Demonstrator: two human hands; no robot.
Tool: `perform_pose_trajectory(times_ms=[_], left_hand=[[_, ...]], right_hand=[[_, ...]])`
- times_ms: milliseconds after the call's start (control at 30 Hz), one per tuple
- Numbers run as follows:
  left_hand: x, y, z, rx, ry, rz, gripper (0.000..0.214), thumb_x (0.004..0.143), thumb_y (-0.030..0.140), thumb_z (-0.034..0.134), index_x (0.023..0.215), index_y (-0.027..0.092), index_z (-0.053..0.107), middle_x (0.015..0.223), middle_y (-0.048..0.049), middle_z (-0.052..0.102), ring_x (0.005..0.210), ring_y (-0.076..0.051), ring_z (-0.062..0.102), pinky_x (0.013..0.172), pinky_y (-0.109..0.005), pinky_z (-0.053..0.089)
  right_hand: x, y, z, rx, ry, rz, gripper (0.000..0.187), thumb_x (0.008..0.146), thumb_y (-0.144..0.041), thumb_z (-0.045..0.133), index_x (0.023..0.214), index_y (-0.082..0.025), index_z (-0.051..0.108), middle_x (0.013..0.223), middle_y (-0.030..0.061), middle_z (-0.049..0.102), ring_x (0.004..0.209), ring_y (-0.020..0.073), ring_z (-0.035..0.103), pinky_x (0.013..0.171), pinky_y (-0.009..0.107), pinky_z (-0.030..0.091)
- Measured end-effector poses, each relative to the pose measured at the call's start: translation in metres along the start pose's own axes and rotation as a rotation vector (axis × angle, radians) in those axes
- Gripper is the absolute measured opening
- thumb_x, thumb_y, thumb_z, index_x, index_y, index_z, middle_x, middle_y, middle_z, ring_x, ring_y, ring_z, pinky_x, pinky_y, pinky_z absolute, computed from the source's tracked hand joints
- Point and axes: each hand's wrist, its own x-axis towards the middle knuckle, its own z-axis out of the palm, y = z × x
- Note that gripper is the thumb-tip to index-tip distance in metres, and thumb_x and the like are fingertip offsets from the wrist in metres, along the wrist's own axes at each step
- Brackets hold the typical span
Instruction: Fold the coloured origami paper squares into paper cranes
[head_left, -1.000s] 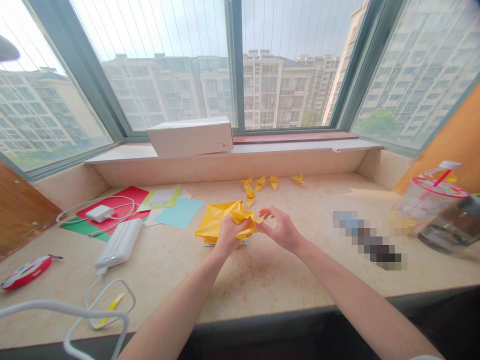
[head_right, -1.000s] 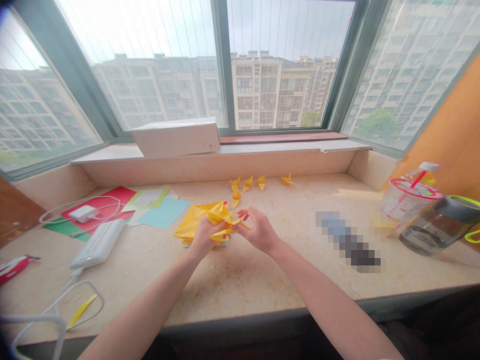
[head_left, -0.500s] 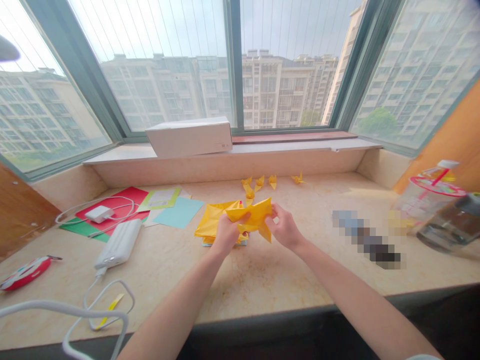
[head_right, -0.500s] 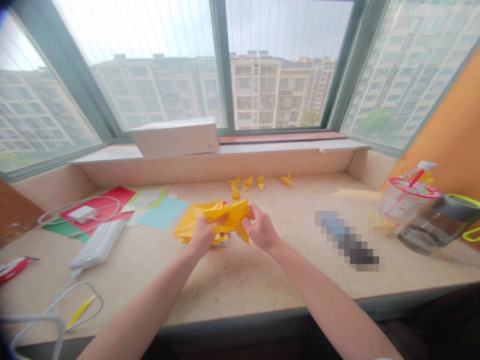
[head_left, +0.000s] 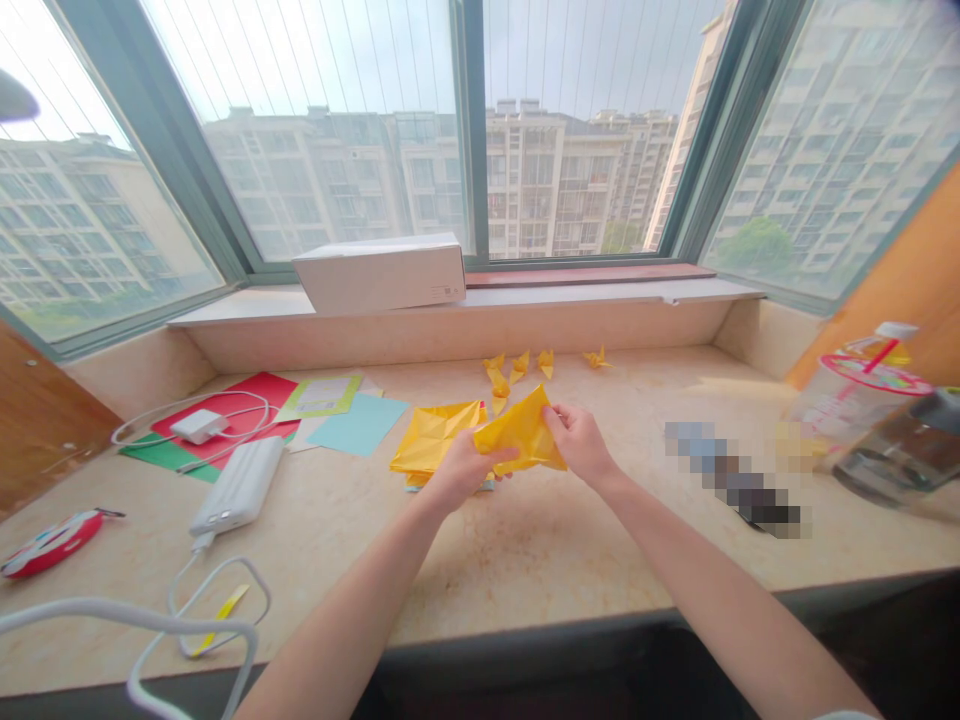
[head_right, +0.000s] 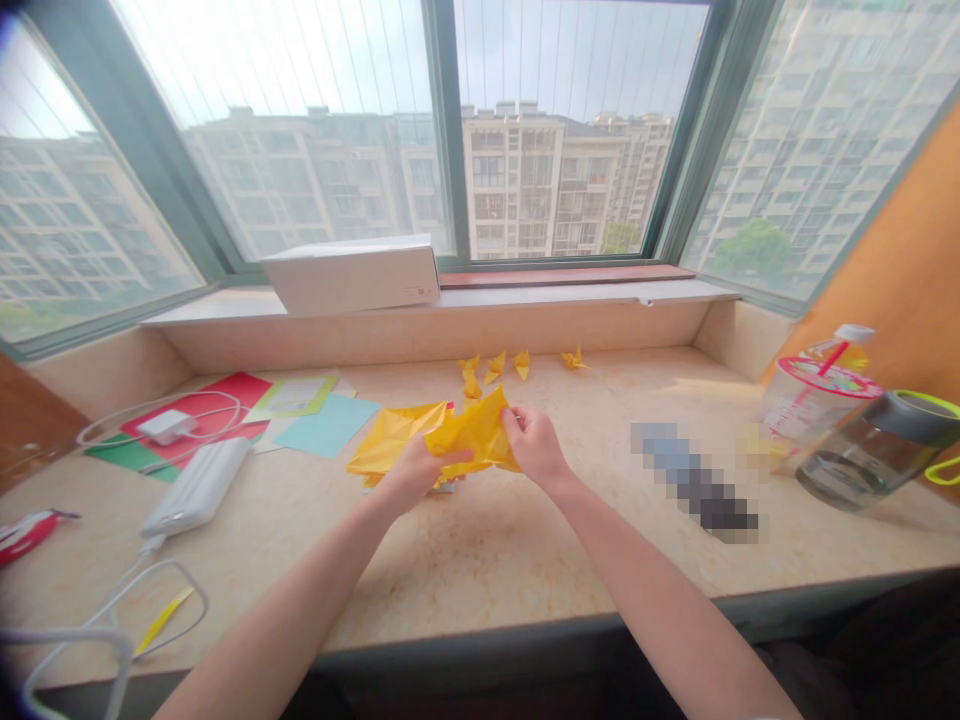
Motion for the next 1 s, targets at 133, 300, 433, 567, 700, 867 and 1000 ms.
perform_pose_trajectory(times_ms=[133, 300, 433, 567, 700, 867, 1000], left_hand=[[-0.005, -0.001, -0.001, 0.034, -0.106, -0.049, 0.032, 0.067, 0.026, 0.077, 0.097, 0.016, 0.072, 0.09, -0.0059, 0.072, 0.077, -0.019, 0.065, 0.068, -0.029, 0.05], [-0.006, -0.002, -0.001, 0.146, -0.213, -0.081, 0.024, 0.069, 0.025, 0.074, 0.091, 0.016, 0.073, 0.086, -0.0025, 0.072, 0.077, -0.018, 0.063, 0.071, -0.028, 0.048], [-0.003, 0.002, -0.003, 0.166, -0.25, -0.077, 0.018, 0.073, 0.028, 0.069, 0.084, 0.015, 0.073, 0.076, -0.0021, 0.068, 0.065, -0.013, 0.058, 0.06, -0.023, 0.043], [-0.001, 0.002, -0.003, 0.107, -0.193, -0.076, 0.021, 0.076, 0.033, 0.066, 0.08, 0.013, 0.07, 0.066, -0.002, 0.062, 0.054, -0.01, 0.052, 0.051, -0.021, 0.039], [-0.003, 0.0, -0.002, 0.075, -0.187, -0.094, 0.03, 0.079, 0.041, 0.066, 0.086, 0.012, 0.068, 0.064, -0.0032, 0.063, 0.053, -0.011, 0.056, 0.05, -0.021, 0.04], [-0.004, 0.003, -0.005, 0.088, -0.206, -0.134, 0.034, 0.078, 0.045, 0.067, 0.082, 0.012, 0.069, 0.066, -0.0039, 0.065, 0.051, -0.011, 0.058, 0.048, -0.02, 0.04], [-0.005, 0.005, -0.006, 0.128, -0.235, -0.125, 0.028, 0.076, 0.04, 0.071, 0.081, 0.013, 0.07, 0.067, -0.0026, 0.065, 0.053, -0.01, 0.059, 0.049, -0.019, 0.04]], right_hand=[[-0.001, -0.005, -0.002, 0.009, -0.035, -0.034, 0.042, 0.082, -0.057, 0.062, 0.098, -0.018, 0.065, 0.086, 0.0095, 0.076, 0.075, 0.0253, 0.073, 0.061, 0.03, 0.057], [-0.002, -0.01, -0.006, -0.019, 0.056, 0.016, 0.049, 0.083, -0.065, 0.055, 0.076, -0.017, 0.065, 0.062, 0.0059, 0.07, 0.051, 0.0201, 0.065, 0.043, 0.025, 0.046], [-0.002, -0.011, -0.008, -0.017, 0.17, -0.03, 0.048, 0.086, -0.062, 0.052, 0.07, -0.017, 0.062, 0.056, 0.0025, 0.063, 0.045, 0.0154, 0.056, 0.04, 0.022, 0.039], [0.0, -0.013, -0.01, 0.035, 0.197, 0.007, 0.042, 0.084, -0.06, 0.056, 0.087, -0.019, 0.065, 0.052, -0.0002, 0.061, 0.042, 0.0158, 0.055, 0.038, 0.023, 0.039], [0.0, -0.015, -0.011, 0.097, 0.142, 0.029, 0.043, 0.081, -0.059, 0.062, 0.101, -0.021, 0.063, 0.053, -0.0016, 0.062, 0.041, 0.0163, 0.056, 0.038, 0.023, 0.041], [0.002, -0.016, -0.012, 0.153, 0.185, -0.021, 0.04, 0.079, -0.06, 0.064, 0.086, -0.02, 0.061, 0.063, 0.0016, 0.068, 0.052, 0.0183, 0.063, 0.047, 0.026, 0.049], [0.005, -0.014, -0.016, 0.168, 0.277, -0.067, 0.04, 0.079, -0.059, 0.065, 0.08, -0.019, 0.061, 0.069, 0.0043, 0.07, 0.057, 0.0183, 0.064, 0.051, 0.026, 0.05]])
